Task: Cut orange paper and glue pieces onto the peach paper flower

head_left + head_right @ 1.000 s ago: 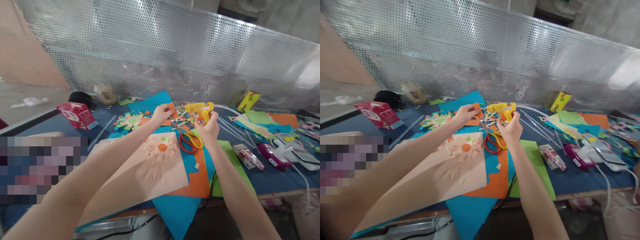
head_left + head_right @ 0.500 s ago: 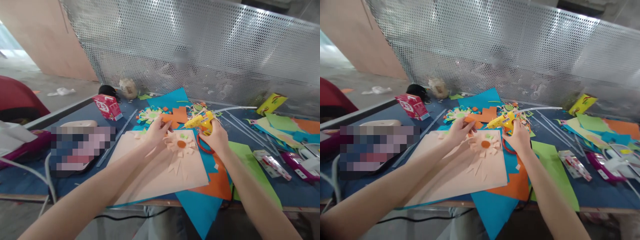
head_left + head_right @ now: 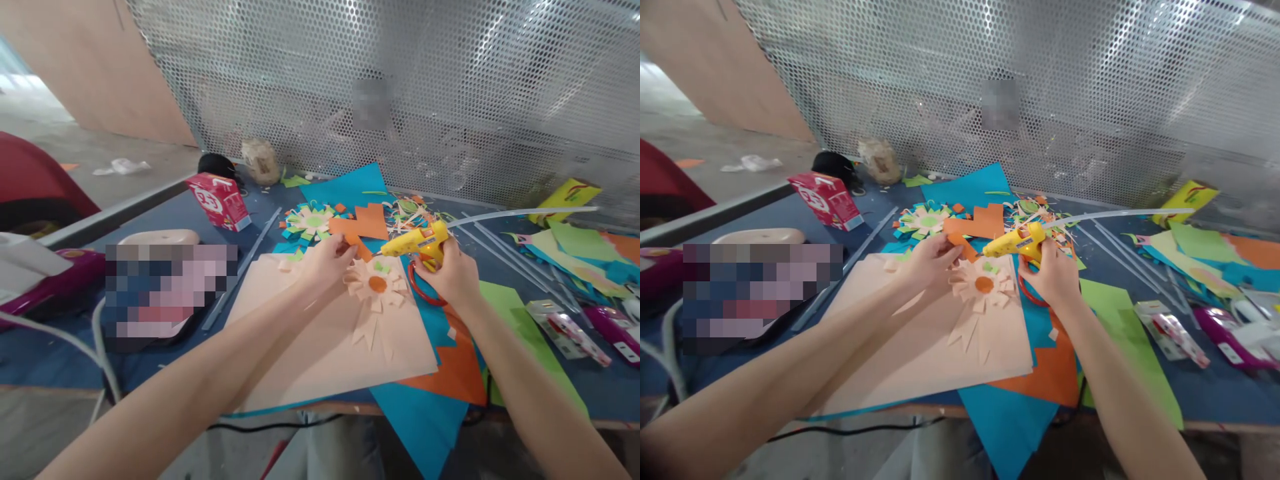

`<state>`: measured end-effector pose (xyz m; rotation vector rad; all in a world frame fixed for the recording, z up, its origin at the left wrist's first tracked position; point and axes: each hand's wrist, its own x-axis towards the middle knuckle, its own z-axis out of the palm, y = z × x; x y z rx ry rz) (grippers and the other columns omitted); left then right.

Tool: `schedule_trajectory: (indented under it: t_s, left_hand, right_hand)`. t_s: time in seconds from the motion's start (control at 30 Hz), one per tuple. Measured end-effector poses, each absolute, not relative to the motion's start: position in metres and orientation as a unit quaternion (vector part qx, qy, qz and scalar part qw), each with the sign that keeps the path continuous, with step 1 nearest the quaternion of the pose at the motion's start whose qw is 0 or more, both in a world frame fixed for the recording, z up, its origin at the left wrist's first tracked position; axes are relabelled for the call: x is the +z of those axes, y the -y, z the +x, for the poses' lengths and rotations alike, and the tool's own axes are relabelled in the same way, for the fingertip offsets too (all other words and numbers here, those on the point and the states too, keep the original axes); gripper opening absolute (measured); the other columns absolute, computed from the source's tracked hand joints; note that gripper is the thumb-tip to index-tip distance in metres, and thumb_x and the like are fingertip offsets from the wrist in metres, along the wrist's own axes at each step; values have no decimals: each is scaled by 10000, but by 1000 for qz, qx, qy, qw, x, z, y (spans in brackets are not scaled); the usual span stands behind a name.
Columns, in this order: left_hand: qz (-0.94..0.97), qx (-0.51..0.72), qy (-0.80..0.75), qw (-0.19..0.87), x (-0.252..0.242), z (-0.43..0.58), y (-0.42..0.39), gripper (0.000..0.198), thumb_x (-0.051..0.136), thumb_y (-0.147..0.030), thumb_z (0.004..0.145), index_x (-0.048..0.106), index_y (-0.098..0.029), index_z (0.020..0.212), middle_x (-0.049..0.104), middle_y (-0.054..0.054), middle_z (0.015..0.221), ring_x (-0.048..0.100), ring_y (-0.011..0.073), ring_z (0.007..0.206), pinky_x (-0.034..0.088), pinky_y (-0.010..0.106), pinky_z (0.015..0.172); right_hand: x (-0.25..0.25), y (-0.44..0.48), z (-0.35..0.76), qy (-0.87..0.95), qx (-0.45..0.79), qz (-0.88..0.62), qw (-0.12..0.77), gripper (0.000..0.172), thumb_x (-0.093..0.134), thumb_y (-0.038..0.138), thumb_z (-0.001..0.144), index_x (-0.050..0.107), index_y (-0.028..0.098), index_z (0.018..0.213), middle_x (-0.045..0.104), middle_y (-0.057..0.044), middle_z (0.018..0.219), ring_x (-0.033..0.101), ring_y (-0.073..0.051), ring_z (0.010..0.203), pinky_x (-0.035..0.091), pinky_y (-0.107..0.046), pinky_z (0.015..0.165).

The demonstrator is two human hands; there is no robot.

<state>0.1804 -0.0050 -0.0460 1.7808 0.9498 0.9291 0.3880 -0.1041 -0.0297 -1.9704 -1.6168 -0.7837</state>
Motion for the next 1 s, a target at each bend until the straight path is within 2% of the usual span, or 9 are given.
schedule_trajectory:
  t_s: [0.33,0.57,1.0]
  left_hand:
    - [733,379,-368,428,-48,180,3,118,465,-258,771,535,-163,758,636,27,709,563,114,599,413,221,528]
    - [737,376,-374,419,-49,180,2,131,477,-272,764,549,-163,753,645,39,719,575,125,624,432,237,562]
    - [735,378,-388,407,-44,178,3,138,485,-282,760,540,-161,723,655,48,713,561,119,589,424,228,537]
  right_hand:
    - [-30,104,386,609,-299,-708,196,343,461,441,729,465,158,921,601,-71,648,591,-231,566,361,-280,470]
    - [-30,105,386,630,-282,-703,169,295,463,413,738,461,164,898,605,-78,676,588,-228,595,349,-274,475]
    - [-29,104,387,638,-249,-713,153,309,457,396,755,462,156,949,602,-89,703,582,-231,604,358,-279,491]
